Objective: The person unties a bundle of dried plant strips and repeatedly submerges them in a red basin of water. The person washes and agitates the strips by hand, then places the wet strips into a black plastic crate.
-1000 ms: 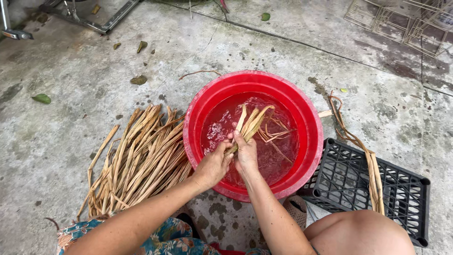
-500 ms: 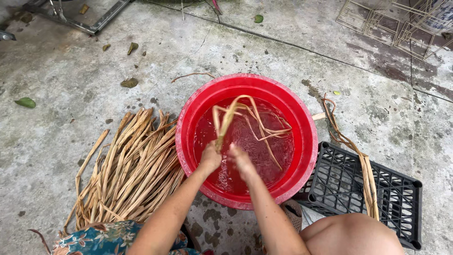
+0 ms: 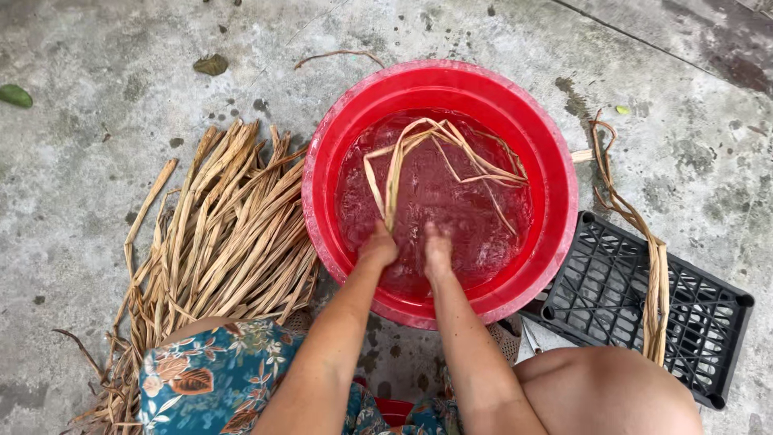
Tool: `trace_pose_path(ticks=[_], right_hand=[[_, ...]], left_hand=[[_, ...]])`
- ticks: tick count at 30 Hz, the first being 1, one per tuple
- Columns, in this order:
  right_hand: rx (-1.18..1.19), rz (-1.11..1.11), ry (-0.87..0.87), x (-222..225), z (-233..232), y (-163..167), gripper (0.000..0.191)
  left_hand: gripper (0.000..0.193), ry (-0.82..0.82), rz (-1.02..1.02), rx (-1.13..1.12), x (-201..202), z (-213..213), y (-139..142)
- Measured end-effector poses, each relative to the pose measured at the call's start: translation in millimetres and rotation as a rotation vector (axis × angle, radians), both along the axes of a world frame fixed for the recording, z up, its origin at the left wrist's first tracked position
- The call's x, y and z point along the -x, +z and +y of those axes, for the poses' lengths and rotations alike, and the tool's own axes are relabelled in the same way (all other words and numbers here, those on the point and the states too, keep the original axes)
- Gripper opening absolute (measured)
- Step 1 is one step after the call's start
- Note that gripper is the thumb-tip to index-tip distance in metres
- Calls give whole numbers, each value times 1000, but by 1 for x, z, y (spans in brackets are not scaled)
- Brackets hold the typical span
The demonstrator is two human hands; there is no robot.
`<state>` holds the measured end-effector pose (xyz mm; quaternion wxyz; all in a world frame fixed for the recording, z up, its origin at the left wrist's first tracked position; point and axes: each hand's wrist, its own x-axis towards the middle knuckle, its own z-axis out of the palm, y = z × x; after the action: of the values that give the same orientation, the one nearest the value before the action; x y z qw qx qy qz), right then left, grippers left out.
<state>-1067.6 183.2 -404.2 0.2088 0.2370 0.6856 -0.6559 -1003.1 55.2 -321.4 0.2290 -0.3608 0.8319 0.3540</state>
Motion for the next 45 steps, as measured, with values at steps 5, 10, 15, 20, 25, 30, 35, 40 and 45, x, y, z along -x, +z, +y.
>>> trace_pose_path(ticks=[5, 10, 15, 20, 25, 30, 35, 40, 45], right_hand=[[44, 22, 502, -8, -26, 0, 49], [24, 1, 568, 23, -8, -12, 35], [78, -282, 494, 42, 15, -2, 19], [309, -273, 203, 68, 26, 6, 22], [841, -257, -12, 144, 72, 12, 23], [648, -53, -381, 152, 104, 51, 48], [614, -101, -29, 69, 46, 124, 109], [802, -54, 538, -17, -18, 145, 39], [529, -204, 236, 3, 8, 118, 9]], left_hand=[[53, -178, 58, -109, 17, 32, -15], [36, -298, 164, -133, 17, 53, -21], [33, -401, 262, -126, -15, 71, 8], [48, -432, 275, -214, -37, 75, 93], [39, -375, 201, -279, -74, 39, 206], [37, -107, 498, -181, -106, -27, 262], [36, 115, 472, -224, -81, -48, 205], [58, -69, 358, -300, -65, 20, 112], [53, -339, 162, -262, -96, 65, 114]])
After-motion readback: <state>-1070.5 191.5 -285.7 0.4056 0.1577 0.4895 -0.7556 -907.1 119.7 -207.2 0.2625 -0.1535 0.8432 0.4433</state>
